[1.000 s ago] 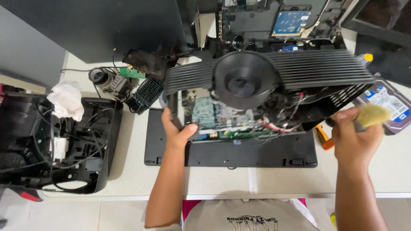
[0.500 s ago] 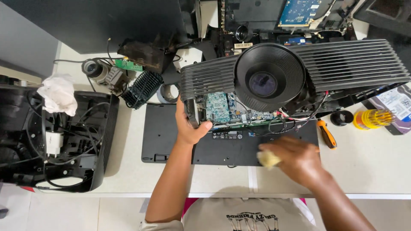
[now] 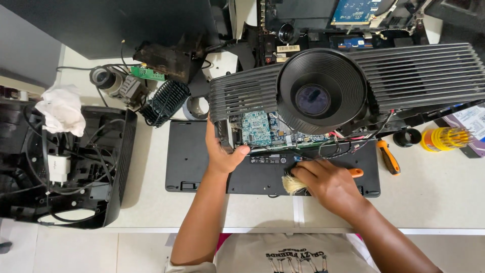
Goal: Disassembling and cleaning the internal components of a projector using a screwdriver and a brush
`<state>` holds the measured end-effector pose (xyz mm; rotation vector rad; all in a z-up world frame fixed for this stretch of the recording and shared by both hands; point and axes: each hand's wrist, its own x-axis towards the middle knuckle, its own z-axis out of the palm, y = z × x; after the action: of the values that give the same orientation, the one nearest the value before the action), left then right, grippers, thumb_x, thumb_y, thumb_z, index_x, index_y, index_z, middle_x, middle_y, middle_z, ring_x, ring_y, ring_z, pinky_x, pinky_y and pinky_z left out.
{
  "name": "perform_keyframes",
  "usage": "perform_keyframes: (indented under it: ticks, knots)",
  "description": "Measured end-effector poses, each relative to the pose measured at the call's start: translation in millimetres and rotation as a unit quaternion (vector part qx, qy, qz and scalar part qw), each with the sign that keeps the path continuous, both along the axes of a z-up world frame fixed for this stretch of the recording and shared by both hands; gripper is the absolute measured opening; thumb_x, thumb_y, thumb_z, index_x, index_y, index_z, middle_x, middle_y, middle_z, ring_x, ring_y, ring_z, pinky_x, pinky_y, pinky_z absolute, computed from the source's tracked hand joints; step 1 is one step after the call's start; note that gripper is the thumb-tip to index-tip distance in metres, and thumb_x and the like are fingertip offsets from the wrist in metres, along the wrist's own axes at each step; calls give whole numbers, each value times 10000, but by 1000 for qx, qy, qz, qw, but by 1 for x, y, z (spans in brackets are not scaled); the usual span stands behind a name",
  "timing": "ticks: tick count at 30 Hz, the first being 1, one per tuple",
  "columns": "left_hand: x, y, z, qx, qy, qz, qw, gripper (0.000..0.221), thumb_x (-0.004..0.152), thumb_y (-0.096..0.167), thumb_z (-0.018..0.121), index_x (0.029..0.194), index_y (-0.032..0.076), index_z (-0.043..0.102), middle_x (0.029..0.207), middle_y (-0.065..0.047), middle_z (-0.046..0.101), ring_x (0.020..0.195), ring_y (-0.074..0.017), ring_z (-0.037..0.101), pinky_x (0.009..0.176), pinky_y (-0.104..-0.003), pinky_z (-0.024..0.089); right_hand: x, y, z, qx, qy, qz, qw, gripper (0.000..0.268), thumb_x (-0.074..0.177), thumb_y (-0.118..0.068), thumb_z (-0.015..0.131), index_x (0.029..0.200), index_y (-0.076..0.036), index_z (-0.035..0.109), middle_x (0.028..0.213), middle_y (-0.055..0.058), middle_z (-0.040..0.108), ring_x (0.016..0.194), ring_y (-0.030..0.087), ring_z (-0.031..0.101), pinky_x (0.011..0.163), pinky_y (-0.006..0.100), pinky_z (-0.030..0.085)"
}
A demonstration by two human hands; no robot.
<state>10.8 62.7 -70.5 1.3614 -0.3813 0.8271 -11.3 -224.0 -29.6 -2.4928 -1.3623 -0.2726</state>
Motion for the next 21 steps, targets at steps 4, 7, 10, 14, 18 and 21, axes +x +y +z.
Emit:
perform_keyframes:
  ticks: [4, 7, 10, 14, 18, 21]
  knots:
    - [2, 2, 11, 57, -47, 79, 994, 927, 829, 445, 829, 1498, -37, 407, 1448, -222, 507, 1347, -320, 483, 1172, -538, 369, -1, -4, -1, -14, 11, -5, 1000, 277, 845, -158, 684, 1108, -243, 669, 1103, -19, 699, 960, 257, 695, 783, 345, 573]
    - [-2, 7, 16, 95, -63, 123, 986, 938, 847, 552, 784, 1468, -47, 416, 1417, -225, 492, 1308, -357, 474, 1155, -540, 360, 0, -9, 8, 5, 39, 21, 999, 422, 719, -150, 768, 1129, -203, 681, 1142, 35, 706, 1011, 311, 700, 831, 411, 587]
    - [-3, -2, 33, 119, -97, 195, 969, 1057, 839, 650, 756, 1520, -28, 315, 1474, -244, 405, 1369, -382, 408, 1182, -537, 335, 3, -18, 16, 62, 55, 47, 995, 369, 752, -152, 737, 1120, -148, 706, 1130, 94, 715, 1031, 346, 716, 855, 447, 593]
    - [-17, -8, 33, 241, -181, 337, 892, 1150, 822, 625, 717, 1680, 284, 31, 1676, -155, 150, 1550, -380, 268, 1240, -594, 410, 2, -27, 42, 103, 45, 24, 993, 283, 909, -73, 667, 1184, -114, 721, 1155, 92, 732, 957, 266, 724, 849, 404, 602]
    - [-17, -9, 24, 297, -197, 345, 868, 1090, 892, 514, 742, 1679, 279, 25, 1716, -107, 73, 1593, -372, 127, 1274, -615, 300, 2, -24, 50, 121, 41, 19, 992, 248, 916, -32, 659, 1140, -108, 736, 1053, 68, 735, 868, 246, 718, 762, 361, 588]
    - [-16, -10, 21, 272, -196, 349, 875, 943, 913, 436, 698, 1666, 302, 145, 1717, -54, 105, 1593, -362, 141, 1283, -630, 267, -1, -13, 54, 151, 30, 37, 987, 199, 915, -86, 734, 1114, -96, 736, 888, 59, 708, 706, 224, 673, 623, 347, 540]
